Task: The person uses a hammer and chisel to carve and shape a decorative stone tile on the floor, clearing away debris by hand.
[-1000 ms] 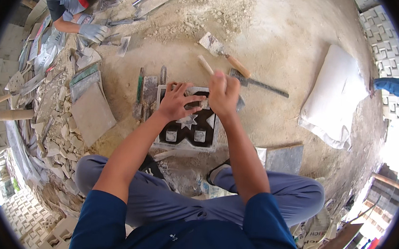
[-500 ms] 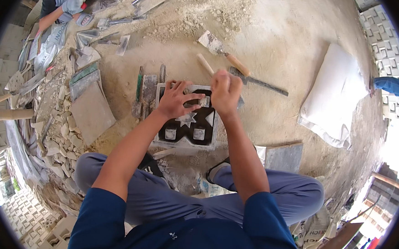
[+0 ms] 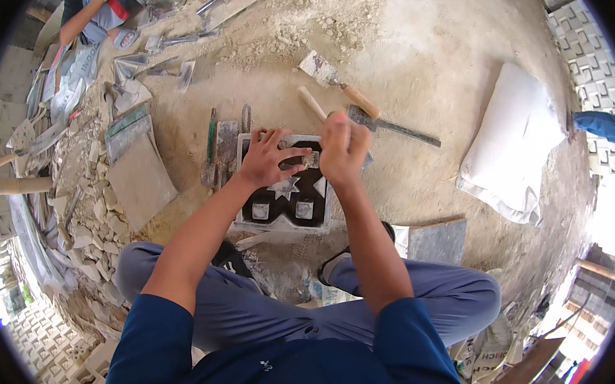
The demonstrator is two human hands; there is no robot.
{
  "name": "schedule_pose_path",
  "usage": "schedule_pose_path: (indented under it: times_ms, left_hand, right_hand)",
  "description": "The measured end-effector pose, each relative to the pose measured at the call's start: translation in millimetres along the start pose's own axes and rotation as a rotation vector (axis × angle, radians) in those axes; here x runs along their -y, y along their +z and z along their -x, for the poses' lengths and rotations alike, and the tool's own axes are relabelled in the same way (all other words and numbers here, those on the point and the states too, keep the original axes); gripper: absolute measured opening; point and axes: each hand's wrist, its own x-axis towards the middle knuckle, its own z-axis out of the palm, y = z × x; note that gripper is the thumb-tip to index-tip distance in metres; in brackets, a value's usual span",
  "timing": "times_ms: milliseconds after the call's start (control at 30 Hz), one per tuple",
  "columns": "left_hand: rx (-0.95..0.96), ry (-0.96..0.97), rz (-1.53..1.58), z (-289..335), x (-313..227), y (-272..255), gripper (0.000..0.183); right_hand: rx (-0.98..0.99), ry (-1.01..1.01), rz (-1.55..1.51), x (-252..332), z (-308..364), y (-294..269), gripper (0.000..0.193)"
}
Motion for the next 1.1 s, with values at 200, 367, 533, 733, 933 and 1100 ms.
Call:
schedule_pose_path:
  times_ms: [200, 367, 533, 733, 933, 1100]
  left_hand:
    - [0.023, -0.002, 0.015, -9.1, -5.1, 2.8, 0.040]
    - [0.045, 0.022, -0.033, -5.7, -5.9, -0.8, 0.045]
    - [0.094, -0.024, -0.021, -3.0, -6.4, 0.5, 0.061]
    - [0.106, -0.015, -0.048, -0.8, -3.9, 2.4, 0.052]
    - [0.071, -0.003, -0.014, -2.1, -9.1, 1.8, 0.045]
    - [0.037, 0.015, -0.033, 0.1, -6.1, 2.7, 0.043]
  right_hand:
    - [0.057, -0.058, 0.135, -17.1, -7.4, -8.7, 0.051]
    - [-0.056, -0.053, -0.086, 60.2, -8.2, -2.9, 0.057]
    - [-0.118, -0.111, -0.196, 116.0, -2.9, -11.1, 0.065]
    - [-0.128, -0.209, -0.210, 116.4, 2.9, -17.4, 0.063]
    - [-0.134, -0.135, -0.222, 86.3, 15.5, -19.4, 0.060]
    - [-0.078, -0.080, -0.280, 78.4, 12.3, -18.4, 0.060]
